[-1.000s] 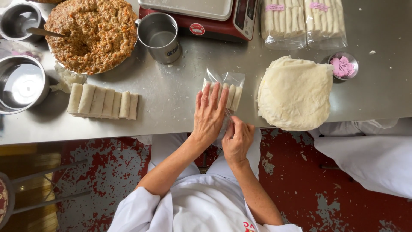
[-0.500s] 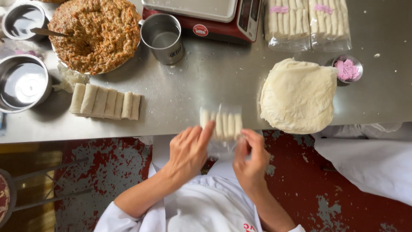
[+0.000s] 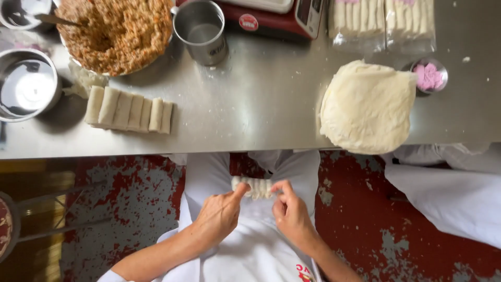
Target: The person places spring rolls one by one into a plastic bag, seals the bag with adhesive tape, and applies a label to the front of the package.
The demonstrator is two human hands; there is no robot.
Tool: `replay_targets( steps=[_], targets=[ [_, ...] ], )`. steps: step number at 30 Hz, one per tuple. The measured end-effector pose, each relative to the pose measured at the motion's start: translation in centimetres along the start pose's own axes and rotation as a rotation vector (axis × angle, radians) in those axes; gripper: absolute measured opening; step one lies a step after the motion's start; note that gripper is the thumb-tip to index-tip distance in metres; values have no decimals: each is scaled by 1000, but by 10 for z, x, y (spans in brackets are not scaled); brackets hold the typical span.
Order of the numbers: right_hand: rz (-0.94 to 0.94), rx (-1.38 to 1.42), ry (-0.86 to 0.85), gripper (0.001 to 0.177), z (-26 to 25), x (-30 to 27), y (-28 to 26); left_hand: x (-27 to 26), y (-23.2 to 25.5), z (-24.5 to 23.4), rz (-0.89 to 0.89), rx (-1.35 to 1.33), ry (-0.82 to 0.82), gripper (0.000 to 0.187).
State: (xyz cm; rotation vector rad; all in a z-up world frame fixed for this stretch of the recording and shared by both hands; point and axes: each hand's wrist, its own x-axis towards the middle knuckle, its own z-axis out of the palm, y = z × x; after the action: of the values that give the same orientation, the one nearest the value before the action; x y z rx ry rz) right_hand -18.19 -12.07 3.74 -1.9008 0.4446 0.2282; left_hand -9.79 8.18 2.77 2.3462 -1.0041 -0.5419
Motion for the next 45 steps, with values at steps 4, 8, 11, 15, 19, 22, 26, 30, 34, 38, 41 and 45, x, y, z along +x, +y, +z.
replay_targets(
  steps=[4,8,11,15,19,22,26,30,34,38,41,45],
  targets=[
    [12,18,-63,24,-18,8,-31,11,21,-37,90,-41,2,73],
    [-536,40,451,22,-36,24,-72,38,47,-99,266,-80,350,56],
    [-796,1,728,22,-31,55,-60,55,46,-114,360,-116,484,55],
    [-906,-161,774,21,-8,104,-9,84,-4,-76,385,196,572,62],
    [-722,-432,679,23,6,98,29,73,-35,-39,283,349,508,58],
    [-714,-460,511,93,-5,78,26,55,-17,-66,-12,95,177,82],
    [-611,-386,325,96,-29,83,-8,64,-26,-89,-25,11,180,91],
    [-427,-155,339,80,-26,125,-33,108,-52,-75,-88,50,422,64],
    [-528,-144,341,59,-12,135,-37,115,-35,-68,-4,118,528,54],
    [-457,-5,241,72,-16,119,-37,134,-60,-76,155,257,779,39],
    [-479,-8,192,86,-24,103,-30,172,-82,-110,166,441,963,33],
    [-688,-320,113,104,-29,82,-22,224,-101,-157,104,663,965,68]
  ],
)
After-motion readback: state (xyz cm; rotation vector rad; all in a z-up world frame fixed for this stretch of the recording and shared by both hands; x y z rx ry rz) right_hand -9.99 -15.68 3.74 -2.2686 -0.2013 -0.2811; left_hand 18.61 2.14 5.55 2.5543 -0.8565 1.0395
